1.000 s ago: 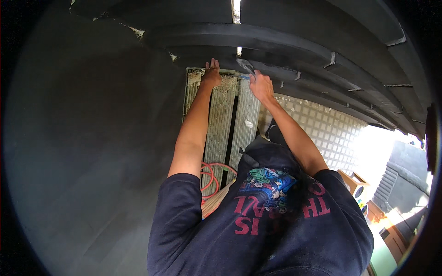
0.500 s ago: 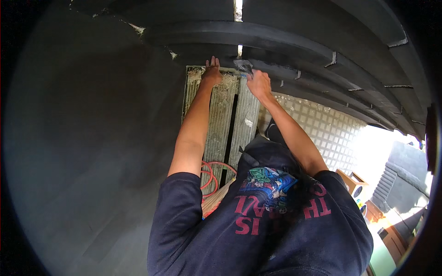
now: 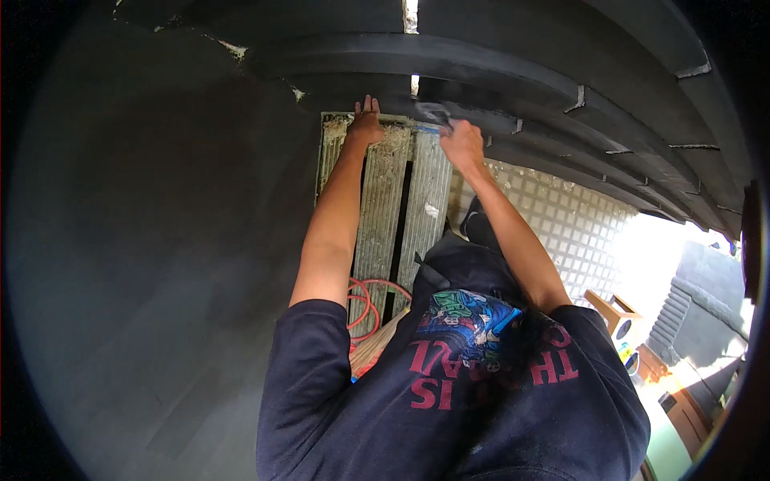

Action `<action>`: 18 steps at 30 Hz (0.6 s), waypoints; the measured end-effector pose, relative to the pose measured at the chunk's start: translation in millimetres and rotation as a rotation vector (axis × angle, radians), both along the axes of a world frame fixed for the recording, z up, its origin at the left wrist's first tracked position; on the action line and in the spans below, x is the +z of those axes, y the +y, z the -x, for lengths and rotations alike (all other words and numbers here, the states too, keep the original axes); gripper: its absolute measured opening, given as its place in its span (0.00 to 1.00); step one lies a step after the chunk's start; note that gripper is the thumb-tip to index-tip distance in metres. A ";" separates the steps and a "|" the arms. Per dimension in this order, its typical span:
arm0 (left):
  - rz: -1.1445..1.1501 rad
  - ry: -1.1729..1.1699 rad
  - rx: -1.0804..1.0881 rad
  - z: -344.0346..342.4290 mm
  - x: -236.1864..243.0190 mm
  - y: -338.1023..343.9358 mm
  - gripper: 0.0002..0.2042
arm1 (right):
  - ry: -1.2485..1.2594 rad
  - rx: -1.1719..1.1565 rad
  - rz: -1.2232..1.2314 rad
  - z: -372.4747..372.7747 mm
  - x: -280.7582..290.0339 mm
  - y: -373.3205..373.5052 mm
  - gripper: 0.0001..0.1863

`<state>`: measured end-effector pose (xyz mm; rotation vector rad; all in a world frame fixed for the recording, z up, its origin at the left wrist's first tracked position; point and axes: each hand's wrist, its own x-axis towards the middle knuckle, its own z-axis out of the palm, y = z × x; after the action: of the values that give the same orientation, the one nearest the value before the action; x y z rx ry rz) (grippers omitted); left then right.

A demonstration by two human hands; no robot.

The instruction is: Painting a slatted wooden ceiling with black paint using a brush.

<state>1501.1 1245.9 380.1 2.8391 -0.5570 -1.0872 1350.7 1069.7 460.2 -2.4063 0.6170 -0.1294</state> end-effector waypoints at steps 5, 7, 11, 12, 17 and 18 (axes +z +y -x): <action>0.055 0.025 0.008 -0.5 4.7 -6.5 0.37 | 0.123 0.029 -0.044 -17.6 -9.2 -4.2 0.18; 0.045 0.043 0.013 1.7 7.5 -7.7 0.37 | -0.003 -0.025 0.026 -6.5 -20.3 -26.8 0.13; 0.028 -0.007 0.037 2.7 -3.3 1.0 0.36 | 0.070 -0.106 0.034 32.1 -17.9 -75.4 0.12; 0.015 -0.021 0.037 2.7 -5.4 2.0 0.36 | 0.069 -0.136 0.054 41.0 -18.3 -87.4 0.13; 0.051 -0.031 0.045 3.3 -1.2 -5.7 0.36 | 0.086 -0.253 0.202 74.0 -27.5 -127.8 0.14; 0.052 -0.048 0.051 3.0 -2.6 -4.1 0.36 | 0.137 -0.257 0.220 76.1 -27.0 -128.5 0.14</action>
<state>1498.0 1241.8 377.5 2.8245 -0.5060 -0.9849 1274.5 941.2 433.2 -2.5507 1.0223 -0.1482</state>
